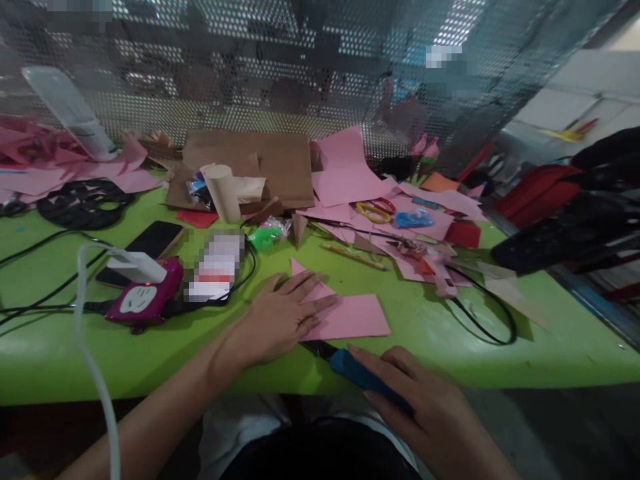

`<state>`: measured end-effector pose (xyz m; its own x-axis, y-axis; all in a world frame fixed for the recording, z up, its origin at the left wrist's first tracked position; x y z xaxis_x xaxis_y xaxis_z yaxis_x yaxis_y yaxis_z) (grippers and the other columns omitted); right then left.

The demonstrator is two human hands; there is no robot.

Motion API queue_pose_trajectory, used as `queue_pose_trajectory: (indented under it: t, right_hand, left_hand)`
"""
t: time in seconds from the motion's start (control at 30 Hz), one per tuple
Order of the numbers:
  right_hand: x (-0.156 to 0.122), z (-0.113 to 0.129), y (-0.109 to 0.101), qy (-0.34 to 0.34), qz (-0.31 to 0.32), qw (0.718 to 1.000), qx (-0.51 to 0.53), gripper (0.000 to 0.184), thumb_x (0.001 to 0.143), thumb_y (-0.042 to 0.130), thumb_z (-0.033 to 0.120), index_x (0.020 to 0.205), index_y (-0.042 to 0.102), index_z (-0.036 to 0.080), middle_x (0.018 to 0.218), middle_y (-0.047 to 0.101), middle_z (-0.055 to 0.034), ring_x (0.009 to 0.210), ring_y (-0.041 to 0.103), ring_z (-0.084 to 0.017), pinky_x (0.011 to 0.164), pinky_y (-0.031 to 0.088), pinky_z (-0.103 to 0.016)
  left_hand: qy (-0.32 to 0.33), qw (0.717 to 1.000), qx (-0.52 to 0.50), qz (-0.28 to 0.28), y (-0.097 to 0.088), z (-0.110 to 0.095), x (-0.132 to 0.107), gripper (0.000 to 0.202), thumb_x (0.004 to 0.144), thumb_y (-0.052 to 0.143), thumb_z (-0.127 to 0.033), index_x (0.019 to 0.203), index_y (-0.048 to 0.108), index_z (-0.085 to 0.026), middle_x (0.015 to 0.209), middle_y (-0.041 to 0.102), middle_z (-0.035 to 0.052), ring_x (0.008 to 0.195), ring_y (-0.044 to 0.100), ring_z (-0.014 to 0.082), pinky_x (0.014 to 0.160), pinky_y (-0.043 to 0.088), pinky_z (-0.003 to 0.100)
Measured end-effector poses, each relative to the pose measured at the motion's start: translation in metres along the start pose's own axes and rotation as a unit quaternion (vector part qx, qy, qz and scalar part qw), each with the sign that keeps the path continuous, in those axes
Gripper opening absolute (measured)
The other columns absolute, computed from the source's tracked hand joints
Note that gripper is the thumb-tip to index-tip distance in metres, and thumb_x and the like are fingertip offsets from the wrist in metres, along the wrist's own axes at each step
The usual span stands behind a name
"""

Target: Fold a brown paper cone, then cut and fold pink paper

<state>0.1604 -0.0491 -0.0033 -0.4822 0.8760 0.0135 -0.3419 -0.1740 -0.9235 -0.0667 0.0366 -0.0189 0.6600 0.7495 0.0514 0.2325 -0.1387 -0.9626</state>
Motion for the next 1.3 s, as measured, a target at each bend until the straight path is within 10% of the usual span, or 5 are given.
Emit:
queue_pose_trajectory:
  t: [0.7,0.9,1.17,1.3]
  right_hand:
    - [-0.013,0.009,0.013,-0.004,0.018,0.999,0.036,0.046,0.092,0.053,0.027,0.137,0.049,0.037,0.106,0.065,-0.0050,0.084,0.069,-0.018,0.068,0.058,-0.029]
    - [-0.009,0.000,-0.019,0.028,-0.007,0.997,0.078,0.042,0.091,0.055,0.029,0.133,0.055,0.036,0.103,0.066,-0.0037,0.088,0.068,-0.018,0.073,0.056,-0.026]
    - [0.083,-0.050,-0.085,0.041,-0.118,0.990,-0.067,0.044,0.093,0.052,0.035,0.137,0.052,0.028,0.131,0.059,-0.0092,0.117,0.056,-0.028,0.096,0.046,-0.043]
    - [0.152,-0.074,-0.084,0.053,-0.131,0.986,-0.087,0.044,0.090,0.055,0.030,0.134,0.055,0.025,0.132,0.058,-0.0103,0.117,0.056,-0.029,0.093,0.046,-0.039]
  left_hand:
    - [0.004,1.000,-0.007,-0.004,0.001,0.001,-0.001,0.045,0.102,0.026,-0.045,0.147,0.024,-0.046,0.160,0.020,-0.0022,0.145,0.021,0.0225,0.112,0.021,0.054]
    - [0.011,0.999,-0.023,-0.020,-0.002,0.001,0.004,0.053,0.095,0.049,-0.038,0.145,0.035,-0.033,0.154,0.036,0.0035,0.140,0.032,0.0250,0.109,0.026,0.051]
    - [-0.015,0.998,-0.040,-0.040,-0.026,-0.002,0.026,0.060,0.068,0.075,-0.042,0.123,0.060,-0.021,0.111,0.062,0.0103,0.106,0.054,0.0317,0.095,0.039,0.047]
    - [-0.053,0.996,-0.066,-0.041,-0.030,-0.001,0.030,0.023,0.077,0.067,-0.035,0.095,0.067,-0.020,0.096,0.065,0.0070,0.095,0.058,0.0284,0.085,0.041,0.042]
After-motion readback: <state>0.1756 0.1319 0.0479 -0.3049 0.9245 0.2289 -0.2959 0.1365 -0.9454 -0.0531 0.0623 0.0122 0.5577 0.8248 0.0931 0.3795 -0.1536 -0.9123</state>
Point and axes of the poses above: each hand's wrist, its own x-axis towards the middle knuckle, its own y-axis out of the palm, z = x × y, the point moved 2 cm from there along x, towards the middle knuckle
